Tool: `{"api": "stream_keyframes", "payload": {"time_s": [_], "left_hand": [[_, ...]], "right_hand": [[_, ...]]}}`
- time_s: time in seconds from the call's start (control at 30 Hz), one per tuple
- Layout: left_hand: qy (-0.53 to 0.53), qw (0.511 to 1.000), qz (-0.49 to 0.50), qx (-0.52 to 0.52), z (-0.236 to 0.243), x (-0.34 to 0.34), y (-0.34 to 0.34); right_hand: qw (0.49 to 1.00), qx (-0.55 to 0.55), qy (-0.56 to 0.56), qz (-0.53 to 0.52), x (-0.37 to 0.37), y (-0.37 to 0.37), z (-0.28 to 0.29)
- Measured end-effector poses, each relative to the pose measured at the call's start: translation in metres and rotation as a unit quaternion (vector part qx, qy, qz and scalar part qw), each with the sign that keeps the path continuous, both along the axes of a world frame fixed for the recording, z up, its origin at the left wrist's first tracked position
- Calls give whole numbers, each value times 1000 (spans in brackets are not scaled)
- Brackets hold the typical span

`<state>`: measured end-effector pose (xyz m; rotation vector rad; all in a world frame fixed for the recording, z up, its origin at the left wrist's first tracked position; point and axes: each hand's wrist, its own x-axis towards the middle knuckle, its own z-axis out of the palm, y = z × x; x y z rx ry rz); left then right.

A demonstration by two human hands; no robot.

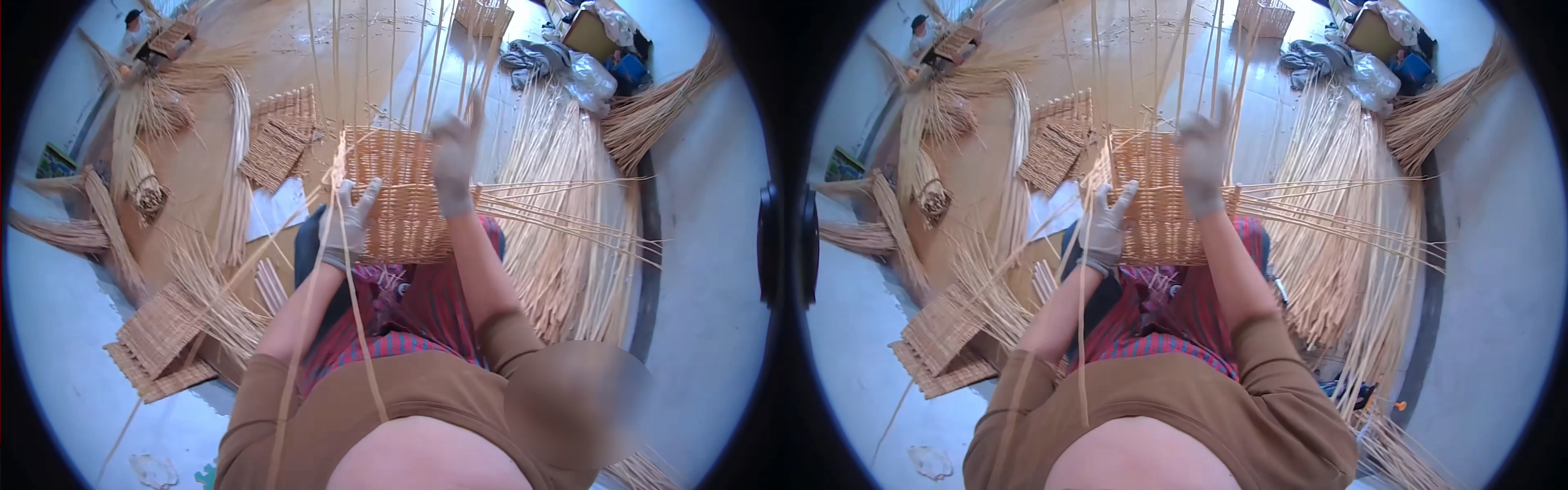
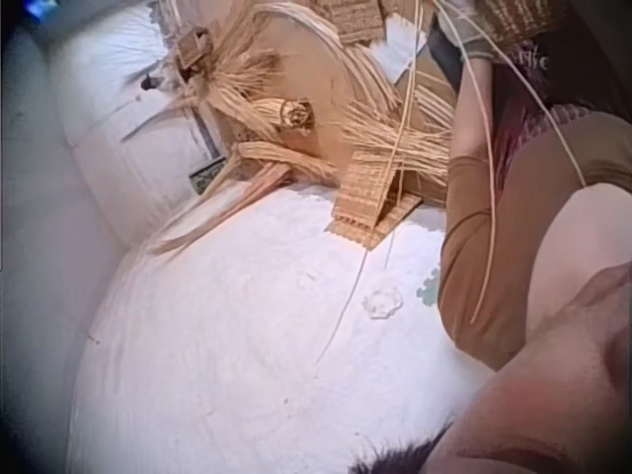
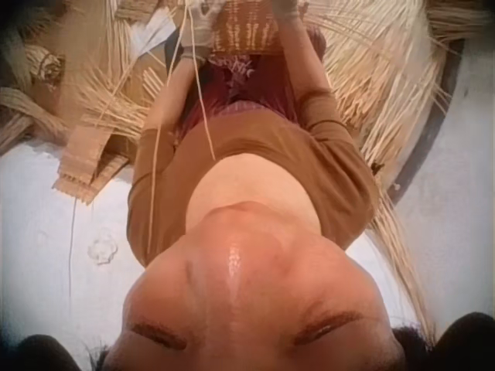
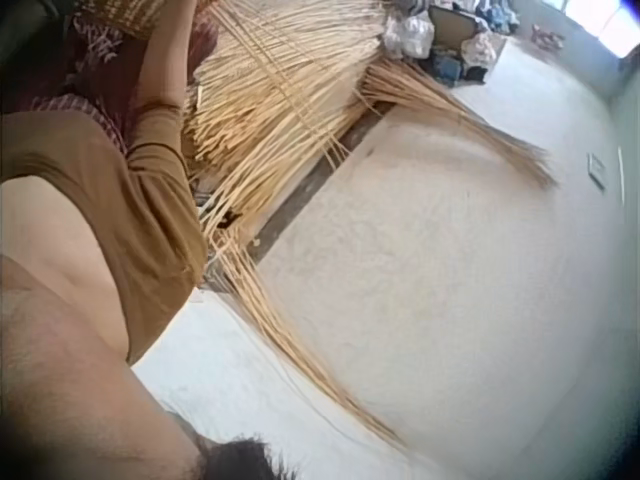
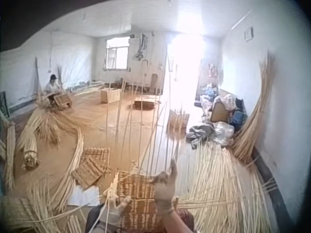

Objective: Weaving a square-bottomed basket using light-colored reeds or wicker strips.

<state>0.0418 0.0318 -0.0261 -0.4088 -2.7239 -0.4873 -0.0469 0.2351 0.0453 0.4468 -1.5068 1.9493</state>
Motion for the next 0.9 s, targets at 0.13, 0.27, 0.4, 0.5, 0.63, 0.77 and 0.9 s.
{"api": "stream_keyframes", "payload": {"time_s": [0.13, 0.27, 0.4, 0.5, 0.63, 0.77, 0.9], "left_hand": [[105, 994, -39, -15, 3, -12, 24], [-48, 998, -36, 5, 18, -5, 90], [-2, 997, -24, -68, 18, -11, 103], [-31, 991, -20, -129, 16, -16, 102], [-23, 996, -69, 49, 25, -14, 92], [99, 898, -13, 429, -16, 3, 42], [40, 774, 129, 619, -3, 1, -14]], "right_hand": [[963, -6, -246, -110, 68, 57, -98], [932, 281, -140, -183, 19, 43, -17], [974, 152, -152, -76, 9, 62, 17], [953, -9, -220, -208, 91, 125, -51], [933, -31, -300, -194, 158, 99, -70], [943, 177, -280, -8, 145, 42, -49], [917, 190, -307, 169, 149, -7, -60]]}}
